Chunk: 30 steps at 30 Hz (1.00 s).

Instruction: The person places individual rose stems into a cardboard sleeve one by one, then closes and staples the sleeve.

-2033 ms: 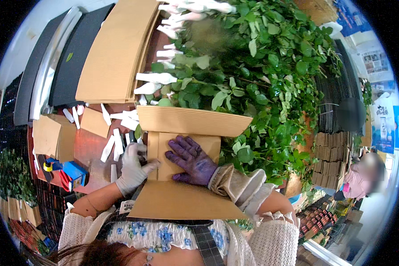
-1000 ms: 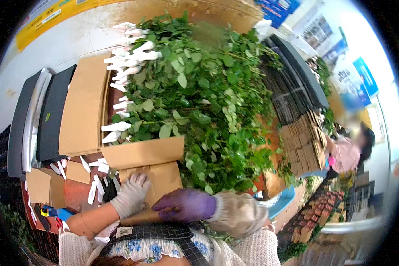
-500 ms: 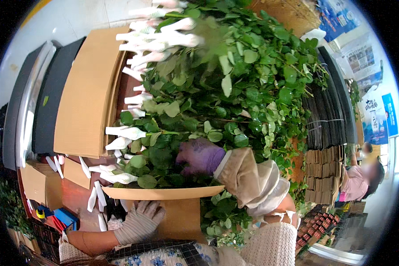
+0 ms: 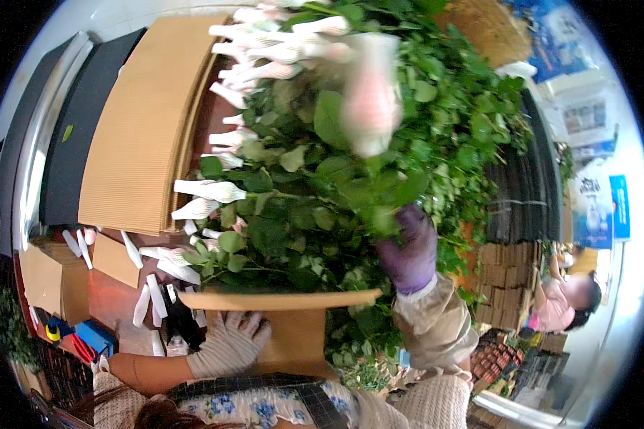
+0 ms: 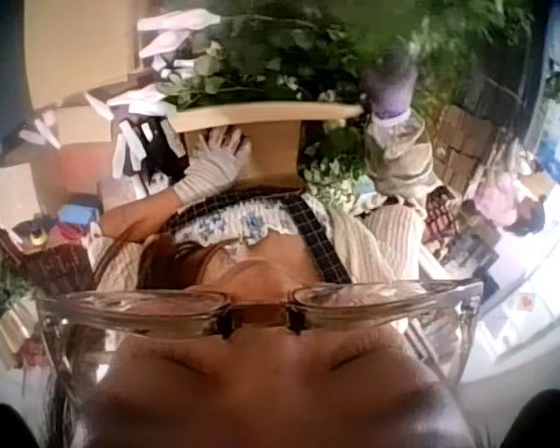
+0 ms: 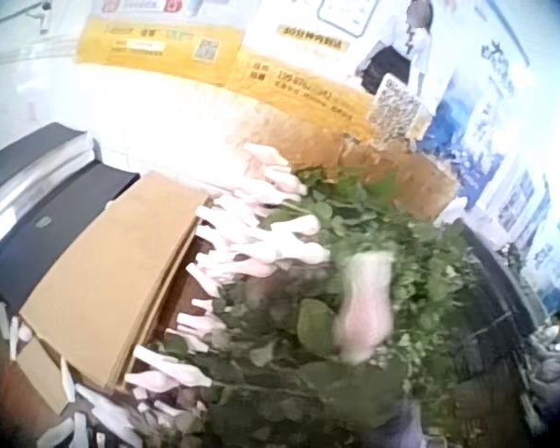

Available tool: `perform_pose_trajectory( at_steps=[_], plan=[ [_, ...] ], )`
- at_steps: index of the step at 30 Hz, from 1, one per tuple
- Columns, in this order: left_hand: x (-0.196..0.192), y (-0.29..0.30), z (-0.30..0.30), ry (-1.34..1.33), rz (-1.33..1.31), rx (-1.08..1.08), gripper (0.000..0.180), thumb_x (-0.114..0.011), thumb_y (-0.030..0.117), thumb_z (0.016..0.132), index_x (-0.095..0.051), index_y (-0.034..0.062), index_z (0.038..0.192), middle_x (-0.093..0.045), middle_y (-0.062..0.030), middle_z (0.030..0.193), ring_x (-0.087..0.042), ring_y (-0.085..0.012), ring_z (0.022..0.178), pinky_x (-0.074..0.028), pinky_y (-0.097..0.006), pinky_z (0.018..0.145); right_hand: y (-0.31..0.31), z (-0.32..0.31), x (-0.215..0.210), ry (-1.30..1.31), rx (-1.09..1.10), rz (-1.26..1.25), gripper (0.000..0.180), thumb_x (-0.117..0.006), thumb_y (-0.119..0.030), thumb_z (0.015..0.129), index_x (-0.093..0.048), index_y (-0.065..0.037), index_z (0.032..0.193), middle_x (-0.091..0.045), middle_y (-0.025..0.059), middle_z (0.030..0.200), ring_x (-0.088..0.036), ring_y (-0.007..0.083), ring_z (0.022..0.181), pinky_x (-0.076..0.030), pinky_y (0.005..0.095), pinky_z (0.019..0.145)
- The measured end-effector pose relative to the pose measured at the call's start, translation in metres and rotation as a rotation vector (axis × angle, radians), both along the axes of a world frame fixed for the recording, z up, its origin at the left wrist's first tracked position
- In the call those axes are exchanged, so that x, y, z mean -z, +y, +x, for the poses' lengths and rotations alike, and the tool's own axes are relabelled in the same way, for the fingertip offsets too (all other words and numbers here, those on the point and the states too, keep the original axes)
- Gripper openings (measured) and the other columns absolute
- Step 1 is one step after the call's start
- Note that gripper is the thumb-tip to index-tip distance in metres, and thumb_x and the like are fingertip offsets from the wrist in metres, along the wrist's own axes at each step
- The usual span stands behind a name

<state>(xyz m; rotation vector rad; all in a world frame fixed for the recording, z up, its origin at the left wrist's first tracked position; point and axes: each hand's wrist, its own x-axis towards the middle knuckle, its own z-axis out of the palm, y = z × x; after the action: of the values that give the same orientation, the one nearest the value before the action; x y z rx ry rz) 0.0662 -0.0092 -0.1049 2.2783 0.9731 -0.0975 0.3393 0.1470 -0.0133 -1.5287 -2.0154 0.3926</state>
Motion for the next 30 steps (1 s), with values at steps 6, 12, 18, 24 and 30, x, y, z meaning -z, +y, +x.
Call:
perform_pose_trajectory(
  at_steps=[6,12,18,24,30],
  plan=[
    [-0.001,0.002,0.003,0.076,0.117,-0.015,0.067,-0.071,0.032,0.069,-0.047,0.0052,0.125,-0.039,-0.0201,0.135,-0.032,-0.042,0.129,-0.033,-0.064,0.097,-0.01,0.104,-0.079,-0.184,0.371,0.555,0.03,-0.059,0.003,0.076,-0.065,-0.002,0.105,-0.065,0.0106,0.099,-0.062,0.0215,0.089,-0.052,0.0347,0.08],
    [-0.015,-0.001,0.001,0.14,0.196,-0.011,0.068,-0.073,0.032,0.071,-0.046,0.0027,0.125,-0.041,-0.0198,0.135,-0.035,-0.0391,0.129,-0.03,-0.055,0.103,-0.054,0.214,-0.158,0.833,0.217,0.459,0.035,-0.055,0.008,0.073,-0.061,0.002,0.106,-0.064,0.0151,0.102,-0.062,0.0295,0.097,-0.051,0.044,0.089],
    [-0.022,-0.002,-0.001,0.132,0.212,-0.001,0.071,-0.076,0.035,0.068,-0.048,0.0028,0.125,-0.041,-0.0197,0.134,-0.036,-0.0388,0.127,-0.03,-0.052,0.105,-0.077,0.133,-0.114,0.221,0.435,0.298,0.025,-0.065,-0.007,0.085,-0.06,-0.001,0.109,-0.063,0.0056,0.105,-0.057,0.0166,0.093,-0.048,0.0311,0.082],
    [-0.035,0.003,0.004,0.175,0.135,0.011,0.074,-0.078,0.036,0.065,-0.049,0.005,0.126,-0.041,-0.0193,0.134,-0.036,-0.0393,0.127,-0.033,-0.052,0.104,-0.07,0.049,-0.051,0.359,0.309,-0.005,0.028,-0.063,0.002,0.083,-0.062,-0.003,0.111,-0.066,0.0064,0.103,-0.062,0.0166,0.089,-0.051,0.0303,0.078],
    [-0.034,0.002,0.004,0.137,0.172,0.006,0.071,-0.078,0.032,0.066,-0.048,0.0063,0.124,-0.042,-0.0172,0.133,-0.036,-0.0369,0.128,-0.033,-0.053,0.103,-0.062,0.113,-0.119,0.035,0.608,0.491,0.025,-0.057,-0.017,0.093,-0.062,-0.001,0.112,-0.066,0.0126,0.105,-0.063,0.0241,0.094,-0.051,0.0374,0.084]
  ],
)
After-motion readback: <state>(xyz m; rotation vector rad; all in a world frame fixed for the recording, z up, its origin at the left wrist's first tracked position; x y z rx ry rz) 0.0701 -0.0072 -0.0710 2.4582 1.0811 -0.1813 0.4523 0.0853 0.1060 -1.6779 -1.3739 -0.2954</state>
